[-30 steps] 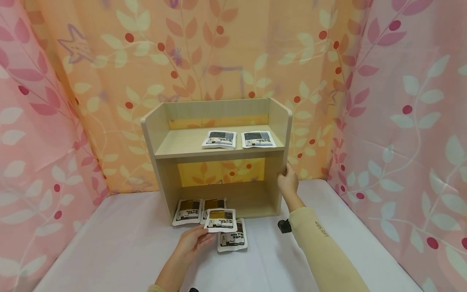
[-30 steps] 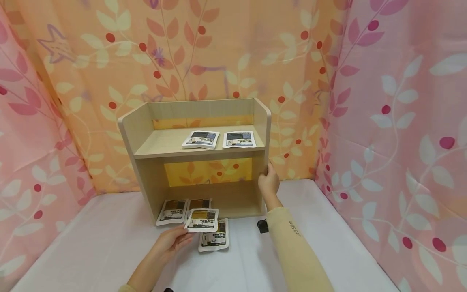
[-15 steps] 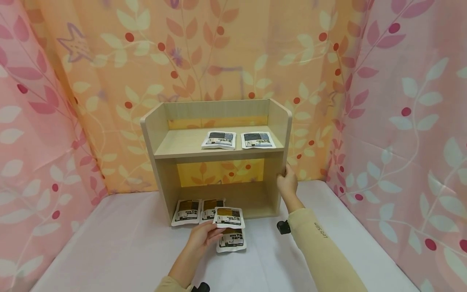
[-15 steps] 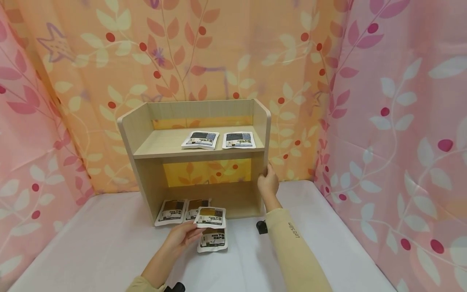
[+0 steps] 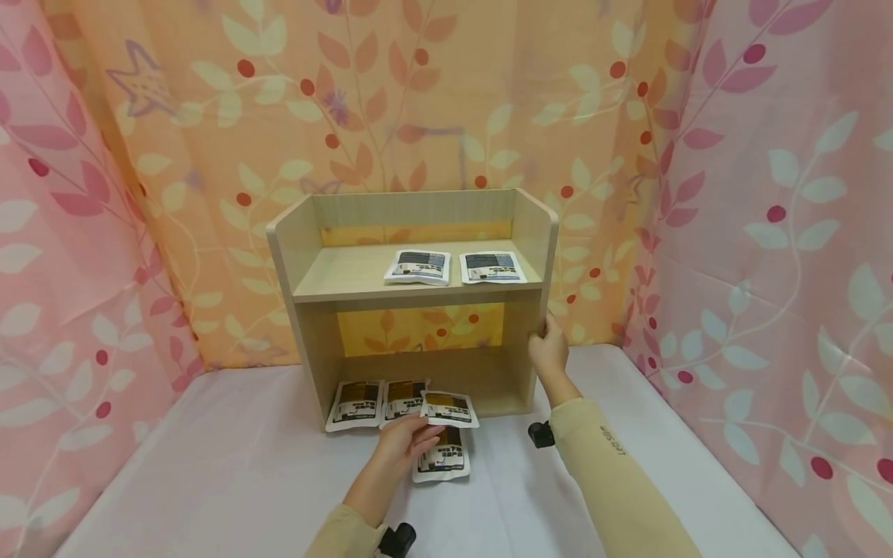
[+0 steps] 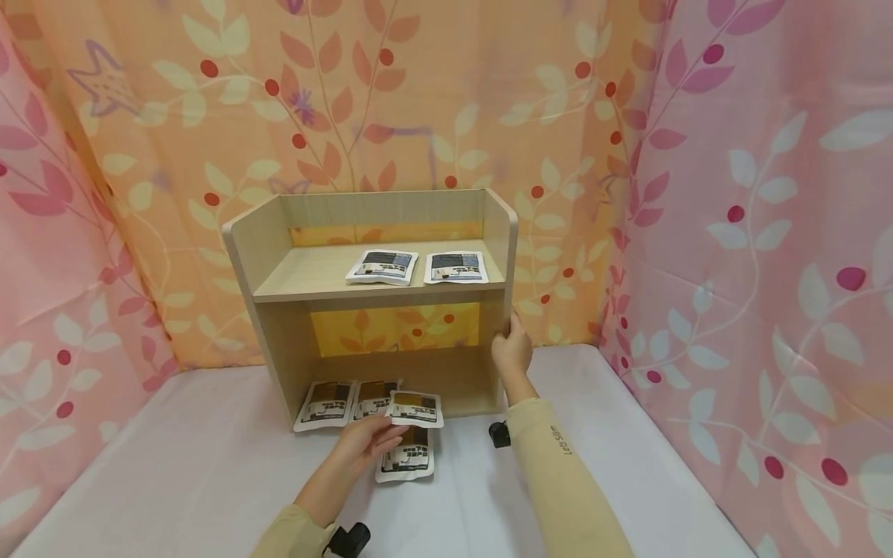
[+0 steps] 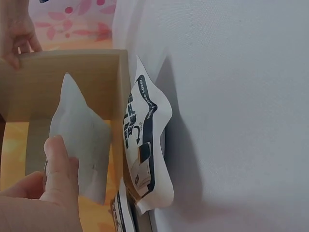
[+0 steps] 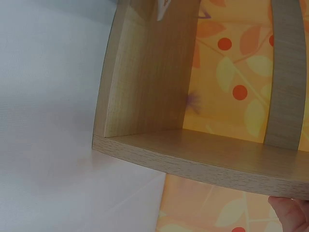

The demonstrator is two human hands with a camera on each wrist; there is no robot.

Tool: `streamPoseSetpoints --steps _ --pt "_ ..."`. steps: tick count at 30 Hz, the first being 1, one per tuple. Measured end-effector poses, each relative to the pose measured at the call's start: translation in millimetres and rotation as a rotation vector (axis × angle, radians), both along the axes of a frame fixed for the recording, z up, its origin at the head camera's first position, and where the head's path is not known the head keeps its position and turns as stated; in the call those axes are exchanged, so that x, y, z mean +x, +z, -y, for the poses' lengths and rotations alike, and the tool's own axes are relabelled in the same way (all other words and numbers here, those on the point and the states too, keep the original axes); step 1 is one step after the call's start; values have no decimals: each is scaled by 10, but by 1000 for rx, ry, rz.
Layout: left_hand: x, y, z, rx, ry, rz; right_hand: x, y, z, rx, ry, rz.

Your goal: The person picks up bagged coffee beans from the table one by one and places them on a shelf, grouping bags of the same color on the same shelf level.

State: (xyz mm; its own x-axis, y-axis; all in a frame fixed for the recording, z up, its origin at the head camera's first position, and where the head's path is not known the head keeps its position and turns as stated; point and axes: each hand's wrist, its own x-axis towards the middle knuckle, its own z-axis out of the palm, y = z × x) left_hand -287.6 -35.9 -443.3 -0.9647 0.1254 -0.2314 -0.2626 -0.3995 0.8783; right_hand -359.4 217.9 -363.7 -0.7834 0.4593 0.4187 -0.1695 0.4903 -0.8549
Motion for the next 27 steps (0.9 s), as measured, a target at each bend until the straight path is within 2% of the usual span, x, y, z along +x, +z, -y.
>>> streamPoseSetpoints --steps 6,17,27 --pt "-106 23 -74 -17 -41 4 -9 -5 0 -3 -2 3" --pt "-251 24 -172 -40 -60 21 -1 -13 7 11 -17 15" --pt "-345 14 -209 55 -38 60 -19 -37 0 18 -25 23"
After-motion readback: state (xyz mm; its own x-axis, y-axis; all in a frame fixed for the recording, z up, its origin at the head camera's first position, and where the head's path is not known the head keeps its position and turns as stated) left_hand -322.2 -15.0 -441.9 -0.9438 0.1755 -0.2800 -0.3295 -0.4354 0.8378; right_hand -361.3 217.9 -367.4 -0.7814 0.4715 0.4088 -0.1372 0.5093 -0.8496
